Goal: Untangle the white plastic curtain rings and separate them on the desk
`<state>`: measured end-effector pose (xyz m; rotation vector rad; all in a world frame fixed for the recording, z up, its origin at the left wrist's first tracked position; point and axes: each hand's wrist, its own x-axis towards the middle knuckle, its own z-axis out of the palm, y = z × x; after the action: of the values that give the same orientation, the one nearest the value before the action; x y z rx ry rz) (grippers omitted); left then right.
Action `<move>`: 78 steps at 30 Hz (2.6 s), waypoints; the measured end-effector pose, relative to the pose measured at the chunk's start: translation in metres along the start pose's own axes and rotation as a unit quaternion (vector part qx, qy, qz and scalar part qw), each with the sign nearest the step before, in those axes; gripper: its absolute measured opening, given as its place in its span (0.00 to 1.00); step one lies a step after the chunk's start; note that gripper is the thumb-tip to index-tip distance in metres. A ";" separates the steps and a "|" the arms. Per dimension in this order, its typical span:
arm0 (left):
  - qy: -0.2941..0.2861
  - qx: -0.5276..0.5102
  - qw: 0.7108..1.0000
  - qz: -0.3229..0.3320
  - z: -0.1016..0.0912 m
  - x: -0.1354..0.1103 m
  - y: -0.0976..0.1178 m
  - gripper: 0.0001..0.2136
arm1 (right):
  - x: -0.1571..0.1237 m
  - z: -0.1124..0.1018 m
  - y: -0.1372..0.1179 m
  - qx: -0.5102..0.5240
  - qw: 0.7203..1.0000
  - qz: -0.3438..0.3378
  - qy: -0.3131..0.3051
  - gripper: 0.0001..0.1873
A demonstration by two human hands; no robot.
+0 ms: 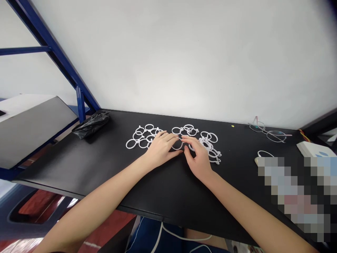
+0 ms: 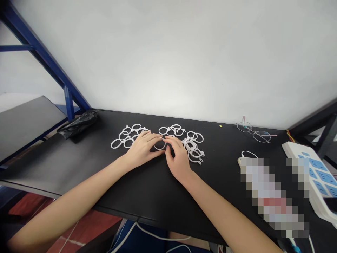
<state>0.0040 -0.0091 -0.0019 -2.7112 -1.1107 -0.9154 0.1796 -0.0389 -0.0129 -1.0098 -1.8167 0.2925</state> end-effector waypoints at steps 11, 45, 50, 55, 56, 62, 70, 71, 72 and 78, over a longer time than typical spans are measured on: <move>-0.008 -0.026 0.999 0.031 -0.002 -0.002 0.003 0.07 | 0.001 -0.002 -0.001 0.013 1.000 0.003 0.022 0.10; 0.097 -0.215 0.971 -0.024 -0.001 -0.005 0.017 0.16 | -0.005 -0.003 -0.023 0.226 0.970 0.086 -0.016 0.04; 0.133 -0.191 0.972 -0.017 0.004 -0.008 0.016 0.18 | -0.008 0.000 -0.027 0.254 0.960 0.115 -0.004 0.06; 0.131 -0.176 0.976 -0.005 0.005 -0.007 0.015 0.18 | -0.009 0.001 -0.026 0.253 0.960 0.117 -0.005 0.06; 0.128 -0.177 0.976 -0.002 0.004 -0.007 0.015 0.18 | -0.008 0.000 -0.026 0.250 0.962 0.113 -0.006 0.06; 0.096 -0.153 0.984 -0.001 0.000 -0.003 0.014 0.20 | -0.007 0.000 -0.019 0.199 0.976 0.086 -0.016 0.06; 0.061 -0.078 0.992 -0.072 -0.009 0.001 0.009 0.15 | -0.006 -0.002 -0.009 0.157 0.983 0.098 0.011 0.07; 0.058 -0.061 0.993 -0.081 -0.010 0.001 0.007 0.14 | -0.006 -0.002 -0.009 0.155 0.983 0.099 0.016 0.07; 0.053 -0.040 0.994 -0.087 -0.011 0.002 0.004 0.14 | -0.005 -0.002 -0.008 0.154 0.983 0.101 0.020 0.06; 0.016 0.079 0.990 -0.113 -0.015 0.001 -0.031 0.13 | -0.005 -0.002 -0.006 0.141 0.984 0.101 0.030 0.05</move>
<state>-0.0233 0.0105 0.0059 -2.4733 -1.4400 -0.8523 0.1786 -0.0465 -0.0117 -0.9902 -1.5673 0.6190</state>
